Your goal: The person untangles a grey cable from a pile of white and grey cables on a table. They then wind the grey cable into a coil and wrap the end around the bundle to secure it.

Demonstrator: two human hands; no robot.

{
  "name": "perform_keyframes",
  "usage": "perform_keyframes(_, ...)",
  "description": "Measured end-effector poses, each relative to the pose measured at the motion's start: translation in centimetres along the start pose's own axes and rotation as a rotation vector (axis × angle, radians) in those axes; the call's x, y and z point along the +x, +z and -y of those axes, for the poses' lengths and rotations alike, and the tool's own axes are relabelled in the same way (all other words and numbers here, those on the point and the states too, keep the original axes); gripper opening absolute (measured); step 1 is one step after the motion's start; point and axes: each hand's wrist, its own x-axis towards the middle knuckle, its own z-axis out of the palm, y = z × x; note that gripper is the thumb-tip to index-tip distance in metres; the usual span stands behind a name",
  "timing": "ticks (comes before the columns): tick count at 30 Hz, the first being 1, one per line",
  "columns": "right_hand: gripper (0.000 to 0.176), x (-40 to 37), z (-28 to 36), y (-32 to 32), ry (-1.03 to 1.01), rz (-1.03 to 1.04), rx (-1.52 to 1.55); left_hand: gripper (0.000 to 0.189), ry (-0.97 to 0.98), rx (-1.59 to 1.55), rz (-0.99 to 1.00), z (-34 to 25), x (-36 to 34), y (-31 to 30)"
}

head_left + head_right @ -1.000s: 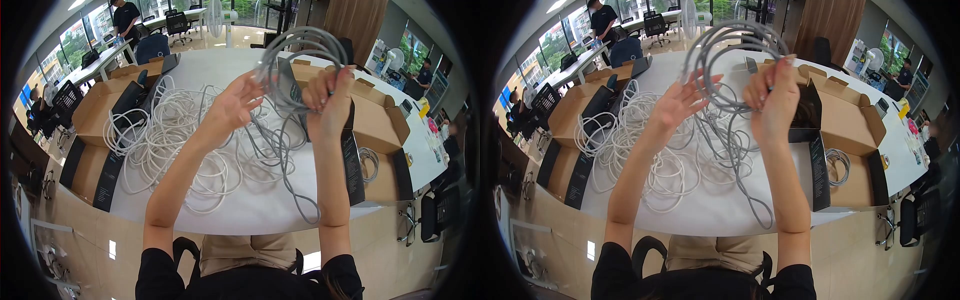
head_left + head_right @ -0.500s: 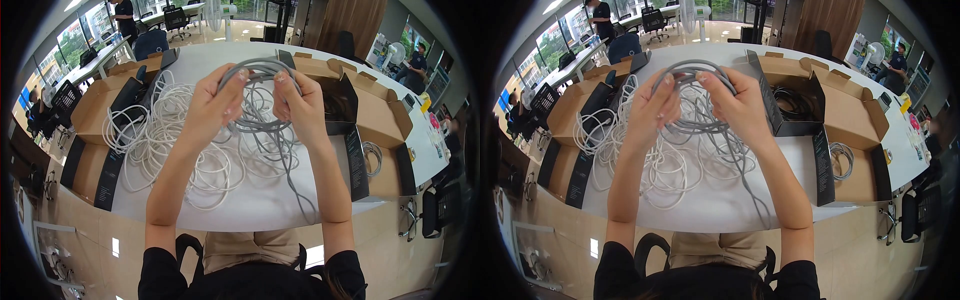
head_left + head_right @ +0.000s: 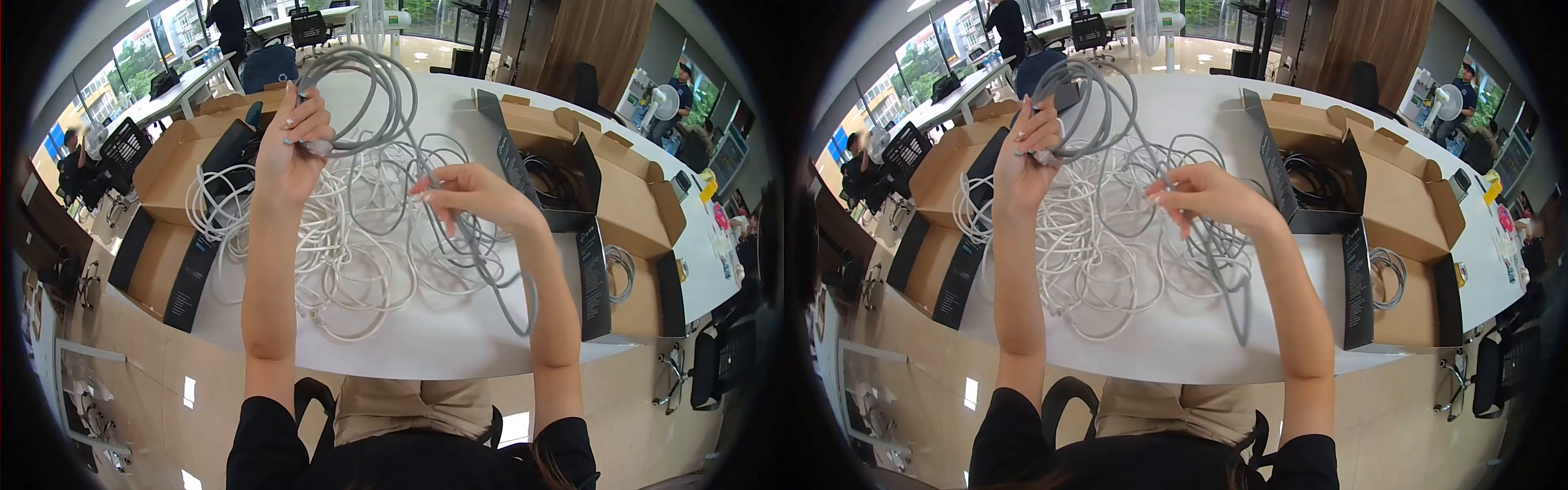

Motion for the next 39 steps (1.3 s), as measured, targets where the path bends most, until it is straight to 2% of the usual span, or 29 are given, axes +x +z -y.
perform_keyframes(1,0.026,0.0,-0.1,-0.4,-0.034,-0.047,0.022,0.026,-0.089,-0.107,0.014,-0.7,0.1,-0.3)
perform_keyframes(3,0.026,0.0,-0.3,-1.4,-0.093,-0.139,0.065,0.027,-0.059,0.014,0.02,-1.3,0.2,-0.6)
perform_keyframes(5,0.028,-0.1,0.0,-1.7,-0.185,-0.324,0.095,0.028,-0.009,0.155,0.042,-1.3,0.3,-0.3)
perform_keyframes(8,0.028,-0.2,0.1,-2.0,-0.305,-0.534,0.151,0.027,0.165,0.606,-0.081,0.2,0.0,0.9)
perform_keyframes(11,0.027,0.2,0.0,-1.1,-0.401,-0.673,0.165,0.027,0.368,0.817,-0.161,2.2,0.1,1.6)
perform_keyframes(18,0.025,2.0,-1.3,2.6,-0.307,-0.561,0.045,0.025,0.426,0.526,-0.229,3.9,0.3,0.6)
perform_keyframes(21,0.027,2.0,-1.0,3.5,-0.307,-0.595,-0.033,0.024,0.45,0.456,-0.238,4.2,0.3,-0.5)
perform_keyframes(24,0.029,1.4,-0.3,3.5,-0.333,-0.641,-0.305,0.023,0.457,0.363,-0.271,3.6,0.9,-1.2)
perform_keyframes(27,0.035,0.7,0.4,2.3,-0.344,-0.528,-0.626,0.022,0.507,0.33,-0.322,2.4,1.2,-1.4)
perform_keyframes(30,0.048,0.4,0.5,1.2,-0.383,-0.413,-0.595,0.022,0.585,0.312,-0.307,1.4,1.4,-1.8)
perform_keyframes(33,0.057,0.5,-0.1,1.1,-0.32,-0.369,-0.342,0.022,0.666,0.451,-0.273,3.3,1.3,-0.6)
perform_keyframes(36,0.057,0.3,0.3,2.4,-0.32,-0.35,-0.268,0.021,0.777,0.805,-0.141,6.4,1.0,0.5)
perform_keyframes(39,0.058,0.0,0.7,2.5,-0.329,-0.317,-0.301,0.022,0.768,1.016,0.022,8.7,0.4,0.3)
